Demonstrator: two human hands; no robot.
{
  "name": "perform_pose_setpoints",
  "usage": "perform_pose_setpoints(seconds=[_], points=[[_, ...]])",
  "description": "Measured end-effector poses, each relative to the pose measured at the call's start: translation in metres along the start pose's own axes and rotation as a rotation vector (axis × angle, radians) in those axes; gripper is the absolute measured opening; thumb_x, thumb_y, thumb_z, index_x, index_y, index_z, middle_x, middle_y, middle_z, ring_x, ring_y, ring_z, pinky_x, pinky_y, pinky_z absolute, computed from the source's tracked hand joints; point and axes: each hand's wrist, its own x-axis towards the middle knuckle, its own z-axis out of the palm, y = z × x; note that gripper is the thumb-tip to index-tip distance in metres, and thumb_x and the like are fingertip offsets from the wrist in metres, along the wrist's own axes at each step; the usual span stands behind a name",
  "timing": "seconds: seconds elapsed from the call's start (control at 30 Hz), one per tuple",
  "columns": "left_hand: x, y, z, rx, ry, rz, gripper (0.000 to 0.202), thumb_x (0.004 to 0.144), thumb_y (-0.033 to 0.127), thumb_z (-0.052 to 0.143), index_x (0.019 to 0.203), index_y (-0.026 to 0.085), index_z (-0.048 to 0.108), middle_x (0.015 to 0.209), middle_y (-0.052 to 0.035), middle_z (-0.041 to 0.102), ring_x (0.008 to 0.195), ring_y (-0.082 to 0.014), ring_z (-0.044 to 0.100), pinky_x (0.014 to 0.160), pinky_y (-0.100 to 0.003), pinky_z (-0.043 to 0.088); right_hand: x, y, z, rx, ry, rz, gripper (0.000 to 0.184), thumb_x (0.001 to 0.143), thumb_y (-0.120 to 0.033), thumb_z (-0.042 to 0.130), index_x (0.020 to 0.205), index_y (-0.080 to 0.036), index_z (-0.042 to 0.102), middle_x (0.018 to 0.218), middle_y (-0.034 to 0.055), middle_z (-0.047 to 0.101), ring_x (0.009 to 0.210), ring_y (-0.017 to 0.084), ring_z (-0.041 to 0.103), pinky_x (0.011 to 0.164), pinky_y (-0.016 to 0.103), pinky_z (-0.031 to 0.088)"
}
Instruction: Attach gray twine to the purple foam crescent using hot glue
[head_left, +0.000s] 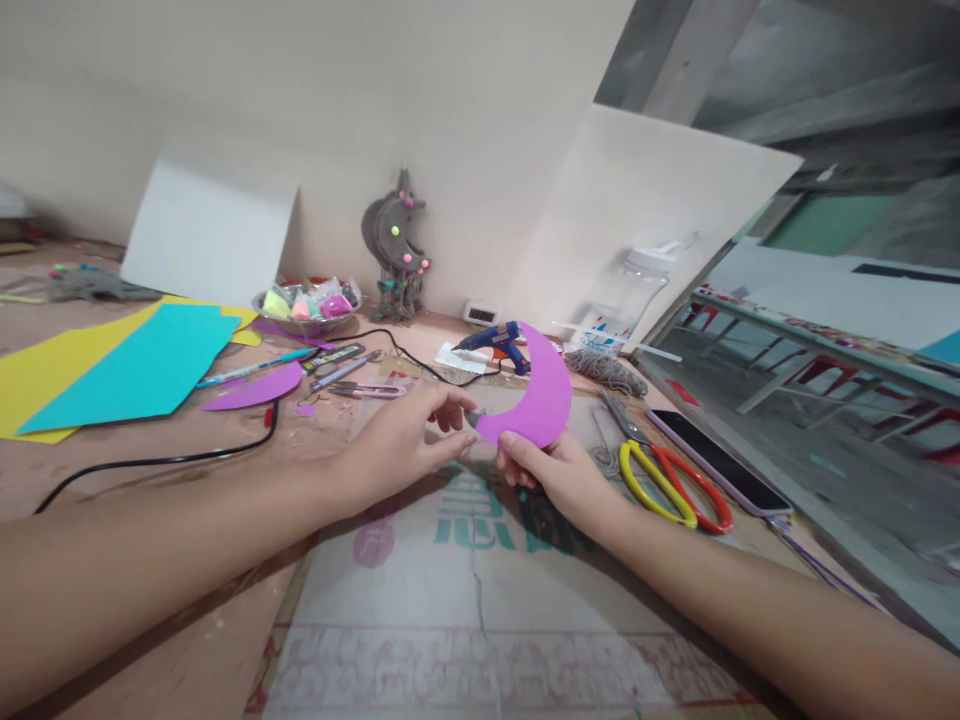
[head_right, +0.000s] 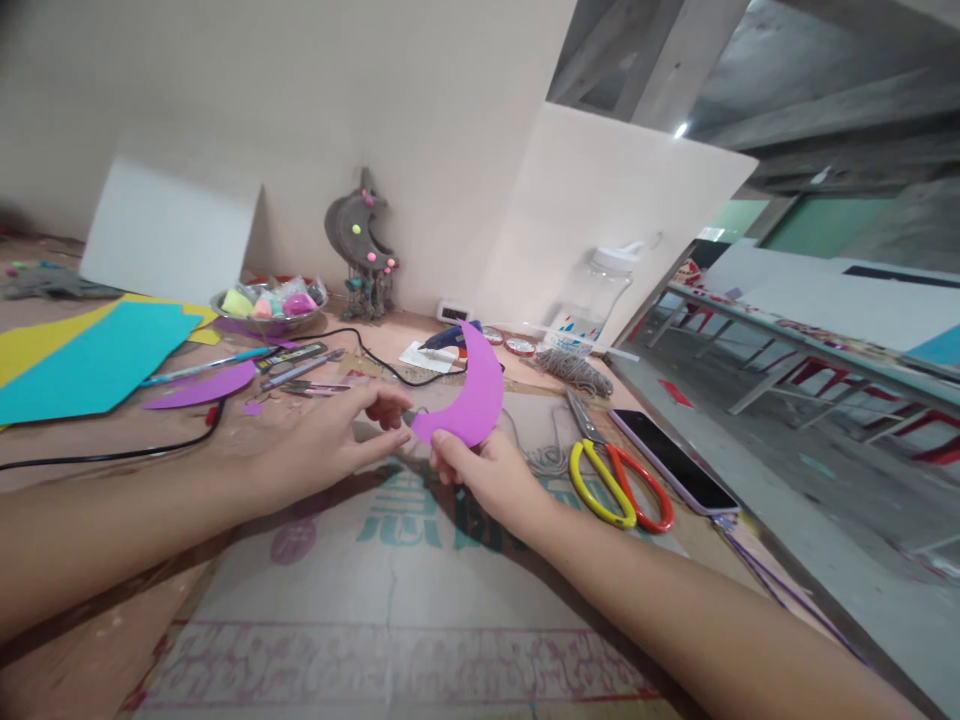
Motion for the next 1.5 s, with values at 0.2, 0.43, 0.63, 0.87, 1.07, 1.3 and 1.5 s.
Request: perform_pose_setpoints(seconds=[0.2,0.43,0.63,0.87,1.07,1.3,1.5], points=[[0.0006,-0.0016,-0.0008,0.050,0.008,-0.008,0.021,0.083,0.029,0.057,0.101,0.018,0.057,0.093,-0.0038,0.062,0.086,-0.0164,0.057,0.077,-0.030,0.045,-0.0007,0.0024,-0.0010,0.011,-0.018,-0.007,0.037,0.080,-0.049,0.053,0.063,-0.016,0.058,0.050,-0.0017,0.049,0.045,0.008,0.042,0.043,0.020,0.033],[-0.0003,0.0031,-0.0029,0.069,-0.002,-0.007,0.022,0.083,0.027,0.057,0.103,0.018,0.057,0.096,-0.0042,0.063,0.088,-0.0163,0.058,0.079,-0.030,0.045,-0.0003,0.0022,-0.0005,0.044,-0.026,0.007,0.035,0.080,-0.046,0.054,0.064,-0.016,0.058,0.049,-0.0025,0.050,0.043,0.007,0.040,0.043,0.020,0.032],[0.0003,-0.0009,-0.0014,0.070,0.003,0.054,0.023,0.084,0.029,0.057,0.103,0.017,0.057,0.095,-0.0046,0.062,0.088,-0.0163,0.056,0.079,-0.030,0.045,-0.0001,0.0007,-0.0008,0.033,-0.023,0.006,0.035,0.079,-0.046,0.053,0.062,-0.015,0.057,0.048,-0.0025,0.050,0.042,0.007,0.039,0.044,0.020,0.031],[-0.0008,-0.0038,-0.0016,0.077,0.015,0.073,0.021,0.084,0.029,0.057,0.101,0.018,0.057,0.094,-0.0038,0.062,0.087,-0.0167,0.056,0.078,-0.031,0.045,0.0001,0.0015,-0.0025,0.046,-0.045,0.016,0.036,0.079,-0.047,0.053,0.062,-0.016,0.058,0.048,-0.0018,0.050,0.042,0.007,0.039,0.043,0.021,0.031],[-0.0003,-0.0056,-0.0012,0.086,0.016,0.075,0.021,0.084,0.032,0.057,0.100,0.019,0.059,0.094,-0.0042,0.063,0.089,-0.0182,0.056,0.080,-0.032,0.045,0.0002,-0.0002,-0.0014,0.075,-0.039,0.045,0.038,0.076,-0.049,0.055,0.060,-0.015,0.058,0.047,-0.0008,0.052,0.042,0.008,0.040,0.042,0.020,0.031],[0.0004,-0.0016,-0.0036,0.153,-0.010,0.077,0.019,0.084,0.030,0.056,0.097,0.018,0.060,0.093,-0.0051,0.064,0.090,-0.0188,0.057,0.082,-0.032,0.044,0.0015,0.0008,-0.0023,0.063,-0.058,0.029,0.039,0.076,-0.050,0.055,0.059,-0.015,0.058,0.047,-0.0009,0.051,0.042,0.008,0.040,0.042,0.021,0.030],[-0.0004,-0.0014,-0.0032,0.166,-0.004,0.087,0.020,0.084,0.031,0.055,0.098,0.019,0.060,0.093,-0.0048,0.064,0.091,-0.0195,0.057,0.081,-0.033,0.044,0.0013,0.0016,-0.0027,0.069,-0.062,0.032,0.040,0.076,-0.050,0.055,0.059,-0.014,0.058,0.046,-0.0007,0.051,0.042,0.008,0.040,0.042,0.020,0.031]])
